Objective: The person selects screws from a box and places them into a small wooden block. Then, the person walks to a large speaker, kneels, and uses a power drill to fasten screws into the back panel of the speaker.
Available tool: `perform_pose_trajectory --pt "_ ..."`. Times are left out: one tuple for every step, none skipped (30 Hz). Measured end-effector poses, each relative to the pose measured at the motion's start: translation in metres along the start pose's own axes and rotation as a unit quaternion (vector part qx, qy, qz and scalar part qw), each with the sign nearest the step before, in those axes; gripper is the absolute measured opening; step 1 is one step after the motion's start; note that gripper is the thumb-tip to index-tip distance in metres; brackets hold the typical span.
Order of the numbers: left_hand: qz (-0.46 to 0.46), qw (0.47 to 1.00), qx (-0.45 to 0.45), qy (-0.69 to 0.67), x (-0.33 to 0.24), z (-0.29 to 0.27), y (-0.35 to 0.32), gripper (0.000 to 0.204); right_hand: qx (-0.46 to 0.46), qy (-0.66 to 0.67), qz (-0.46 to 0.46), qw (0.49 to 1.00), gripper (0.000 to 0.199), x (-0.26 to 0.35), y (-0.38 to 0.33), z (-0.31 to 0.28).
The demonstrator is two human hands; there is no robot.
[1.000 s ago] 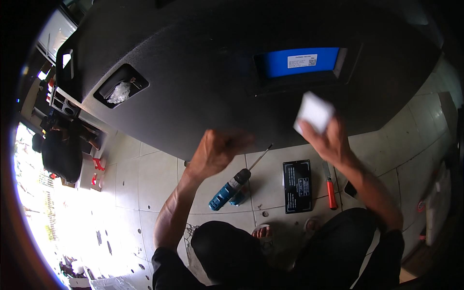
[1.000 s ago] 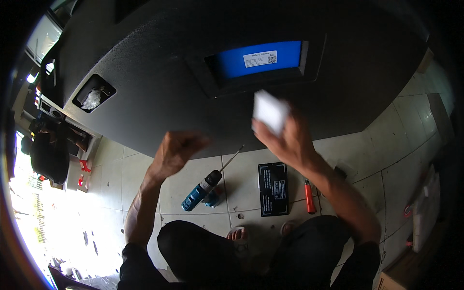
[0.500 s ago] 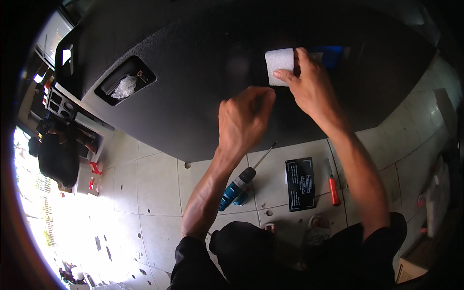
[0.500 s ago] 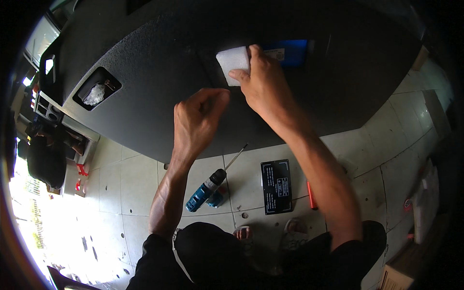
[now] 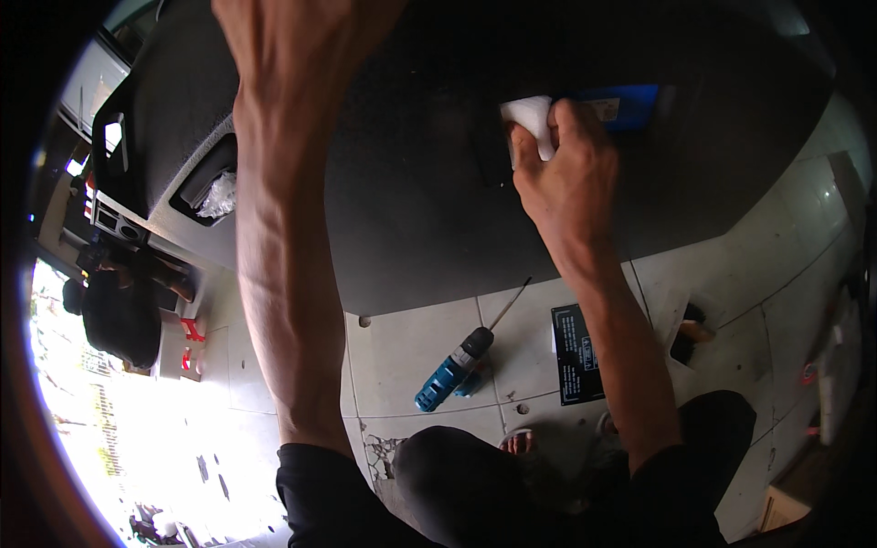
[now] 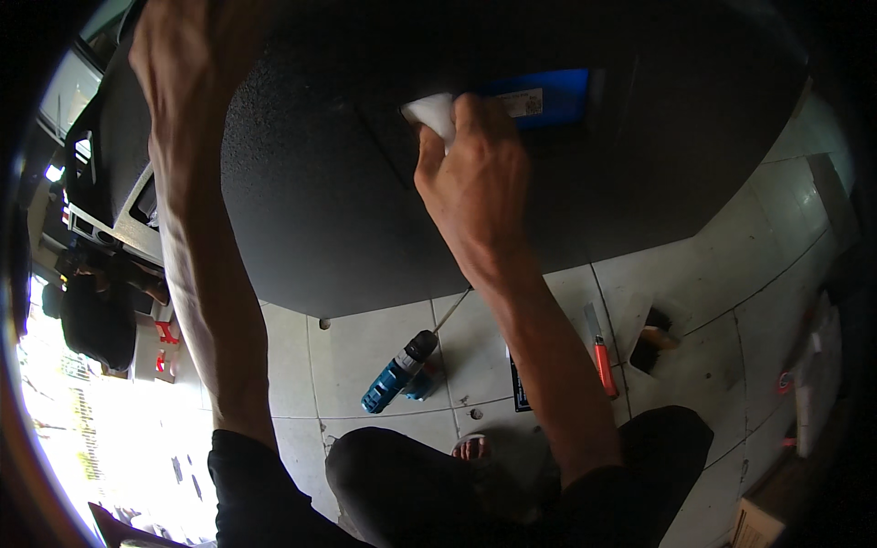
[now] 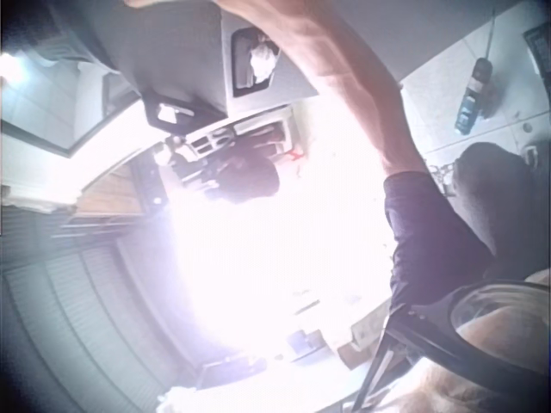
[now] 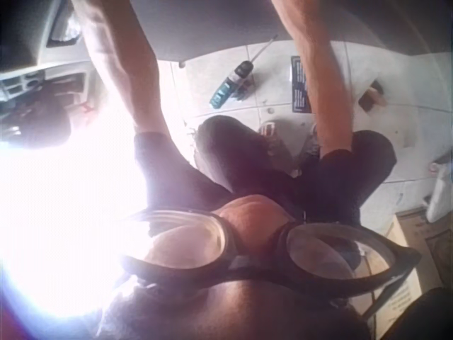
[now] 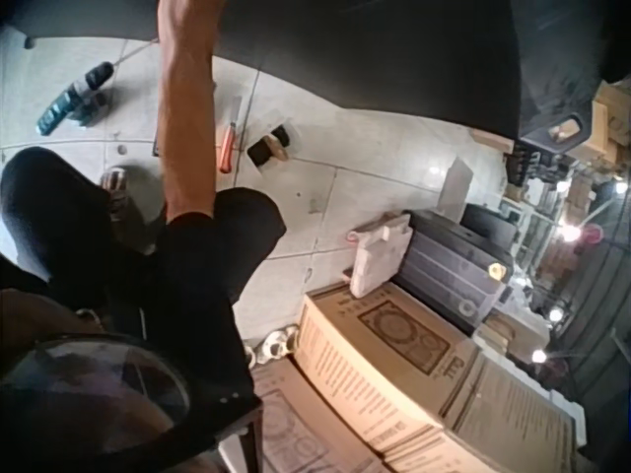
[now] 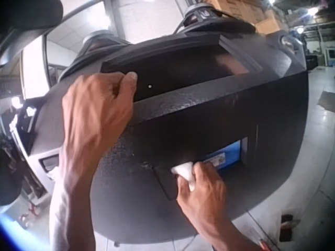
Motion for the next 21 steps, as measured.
perform_pose_trajectory --pt "-0.004 0.996 0.044 0.072 -0.003 0.016 0.004 0.038 0.001 -0.012 0.006 1.000 0.020 -0.004 0.000 0.000" --pt "-0.002 0.984 0.089 0.156 -0.001 0.023 0.009 0.039 -0.008 -0.009 0.003 1.000 0.019 0.001 0.001 0.000" --pt "0.024 0.986 0.098 0.133 -0.002 0.026 0.013 0.039 -0.018 -0.006 0.002 1.000 0.018 0.004 0.002 0.001" --pt "0.049 0.987 0.108 0.109 -0.002 0.030 0.016 0.038 -0.027 -0.003 0.000 1.000 0.018 0.007 0.003 0.002" --pt "0.071 0.987 0.117 0.080 -0.004 0.034 0.016 0.038 -0.035 -0.003 -0.007 0.999 0.018 0.008 0.004 0.002" --pt "0.021 0.992 0.119 0.038 0.005 0.036 0.018 0.037 -0.042 -0.003 -0.014 0.999 0.018 0.007 0.005 0.001" --pt "0.025 0.992 0.118 0.030 0.006 0.039 0.016 0.037 -0.050 -0.005 -0.021 0.998 0.017 0.006 0.005 0.000" --pt "0.028 0.992 0.118 0.030 0.006 0.037 0.016 0.037 -0.055 0.001 -0.025 0.998 0.018 0.007 0.005 0.002" --pt "0.030 0.992 0.117 0.028 0.006 0.035 0.015 0.037 -0.060 0.006 -0.029 0.998 0.018 0.007 0.003 0.002" --pt "0.011 0.994 0.107 0.010 0.010 0.033 0.015 0.038 -0.066 0.011 -0.033 0.997 0.018 0.007 0.001 0.001" --pt "0.005 0.994 0.107 0.009 0.013 0.035 0.014 0.037 -0.060 0.021 -0.043 0.997 0.019 0.006 -0.001 -0.002" --pt "-0.001 0.994 0.107 0.007 0.016 0.036 0.013 0.036 -0.055 0.031 -0.052 0.997 0.020 0.006 -0.004 -0.005" --pt "-0.006 0.994 0.106 0.006 0.019 0.038 0.013 0.036 -0.049 0.041 -0.061 0.996 0.021 0.007 -0.006 -0.007" --pt "0.026 0.994 0.100 0.037 0.016 0.040 0.014 0.034 -0.040 0.067 -0.037 0.996 0.020 0.005 -0.010 -0.006" --pt "0.059 0.992 0.093 0.067 0.014 0.042 0.015 0.032 -0.034 0.071 -0.025 0.997 0.019 0.005 -0.010 -0.005" --pt "0.092 0.987 0.087 0.099 0.012 0.044 0.014 0.030 -0.028 0.076 -0.012 0.997 0.018 0.005 -0.010 -0.003" --pt "0.115 0.983 0.092 0.112 0.008 0.047 0.012 0.028 -0.020 0.074 -0.002 0.997 0.017 0.003 -0.009 -0.002" --pt "0.139 0.977 0.097 0.127 0.003 0.050 0.012 0.025 -0.031 0.067 -0.007 0.997 0.017 0.002 -0.010 -0.002" --pt "0.162 0.971 0.103 0.142 -0.001 0.053 0.010 0.023 -0.041 0.060 -0.013 0.997 0.017 0.001 -0.009 -0.001" --pt "0.165 0.971 0.100 0.145 0.000 0.053 0.011 0.022 -0.053 0.059 -0.018 0.997 0.017 0.002 -0.008 0.001" --pt "0.168 0.970 0.097 0.149 0.002 0.053 0.011 0.021 -0.049 0.045 -0.013 0.998 0.016 0.003 -0.007 0.002"
Point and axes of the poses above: each hand's wrist, its own y-axis towards the middle knuckle, its own z-axis out of the palm, x = y × z, the point moved 9 cm from there along y, towards the middle knuckle, and after that the axes turned 5 degrees about -z, right-handed, at the moved point
